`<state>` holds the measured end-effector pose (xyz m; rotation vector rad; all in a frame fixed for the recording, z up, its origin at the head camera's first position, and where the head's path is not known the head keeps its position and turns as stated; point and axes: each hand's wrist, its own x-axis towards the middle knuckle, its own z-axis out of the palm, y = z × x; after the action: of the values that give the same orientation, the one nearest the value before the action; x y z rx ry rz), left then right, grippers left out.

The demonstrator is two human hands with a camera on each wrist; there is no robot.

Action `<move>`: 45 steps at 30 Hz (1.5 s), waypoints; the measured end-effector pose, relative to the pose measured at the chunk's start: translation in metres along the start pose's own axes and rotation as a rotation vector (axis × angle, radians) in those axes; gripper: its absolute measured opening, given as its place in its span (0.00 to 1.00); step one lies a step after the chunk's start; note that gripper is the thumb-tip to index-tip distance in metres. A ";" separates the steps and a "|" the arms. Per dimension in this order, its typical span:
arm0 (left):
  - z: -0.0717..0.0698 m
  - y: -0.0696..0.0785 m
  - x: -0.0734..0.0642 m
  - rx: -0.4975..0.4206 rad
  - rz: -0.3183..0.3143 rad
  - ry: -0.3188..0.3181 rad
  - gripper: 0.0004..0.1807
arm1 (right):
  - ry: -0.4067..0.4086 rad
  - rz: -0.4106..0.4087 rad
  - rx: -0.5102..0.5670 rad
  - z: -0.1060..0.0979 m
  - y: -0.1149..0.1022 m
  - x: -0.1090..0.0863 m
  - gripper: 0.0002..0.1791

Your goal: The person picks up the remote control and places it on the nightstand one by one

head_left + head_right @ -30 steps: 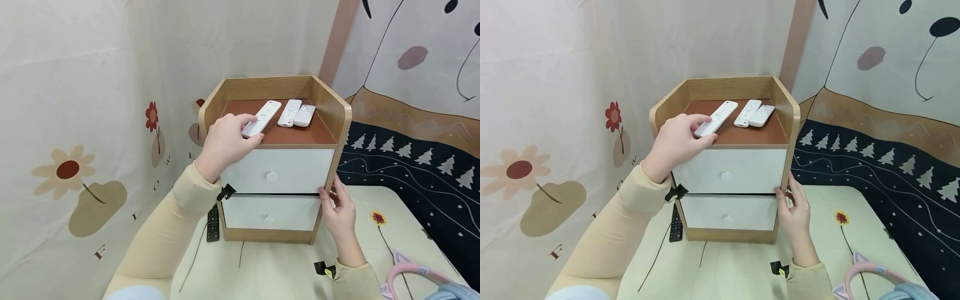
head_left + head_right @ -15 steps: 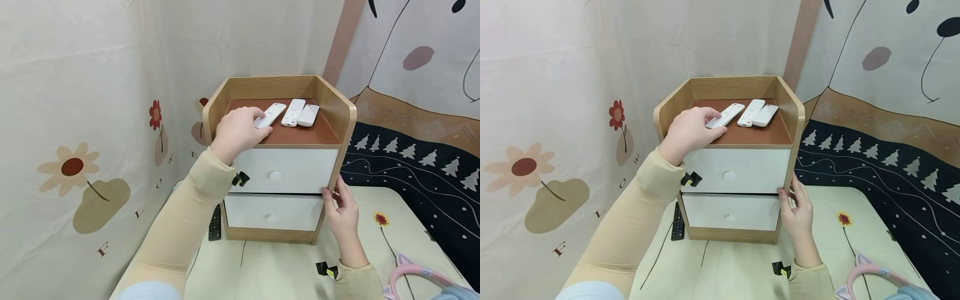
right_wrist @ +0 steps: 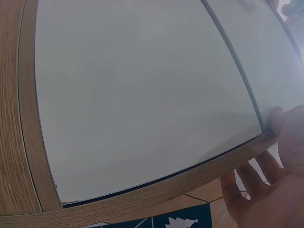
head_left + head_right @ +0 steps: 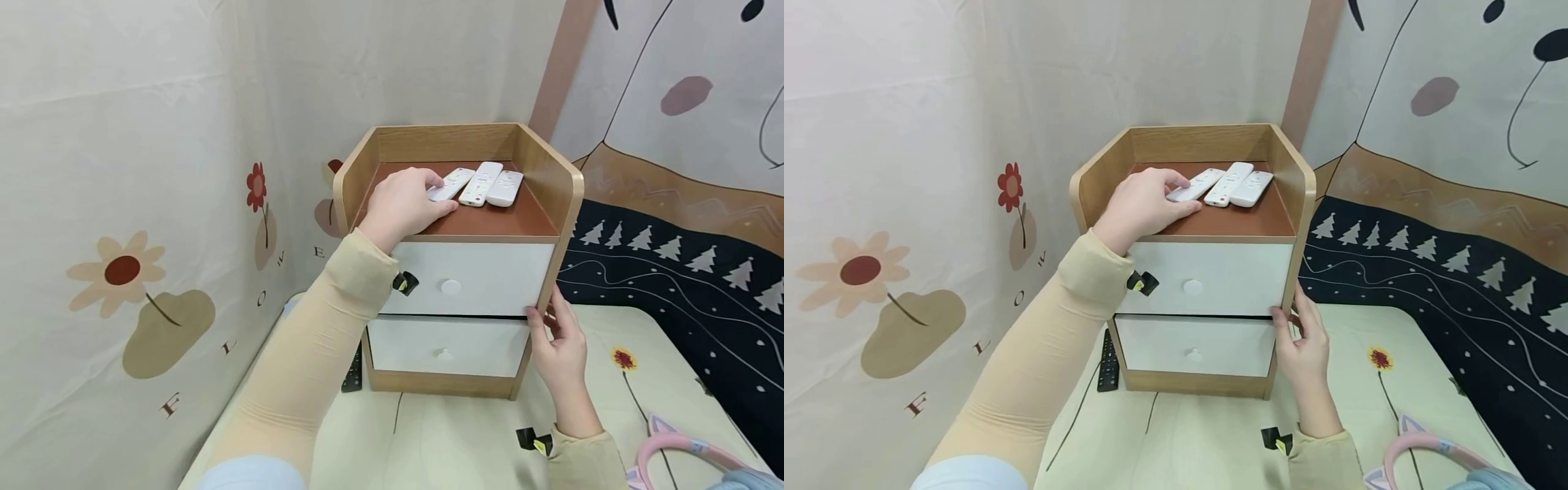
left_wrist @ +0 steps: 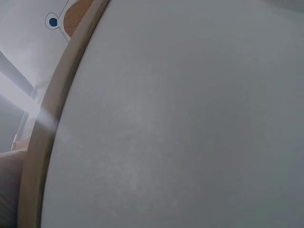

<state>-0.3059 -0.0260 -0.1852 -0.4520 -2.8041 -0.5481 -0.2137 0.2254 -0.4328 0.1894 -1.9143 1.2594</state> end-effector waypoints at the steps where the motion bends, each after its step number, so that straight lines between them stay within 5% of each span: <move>1: 0.000 0.000 0.000 0.004 -0.003 -0.002 0.28 | 0.001 -0.001 -0.001 0.000 0.000 0.000 0.37; 13: 0.000 0.000 0.003 0.018 -0.022 -0.070 0.30 | -0.008 0.008 -0.004 0.000 0.002 -0.001 0.37; 31: 0.000 -0.001 0.004 -0.009 -0.001 -0.059 0.29 | 0.002 0.002 0.002 0.000 0.003 0.001 0.38; 45: 0.005 0.001 -0.011 0.033 0.014 0.044 0.28 | -0.007 0.009 0.015 0.000 0.003 0.001 0.38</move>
<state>-0.2967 -0.0262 -0.1923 -0.4474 -2.7615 -0.5018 -0.2158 0.2271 -0.4346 0.1942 -1.9142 1.2810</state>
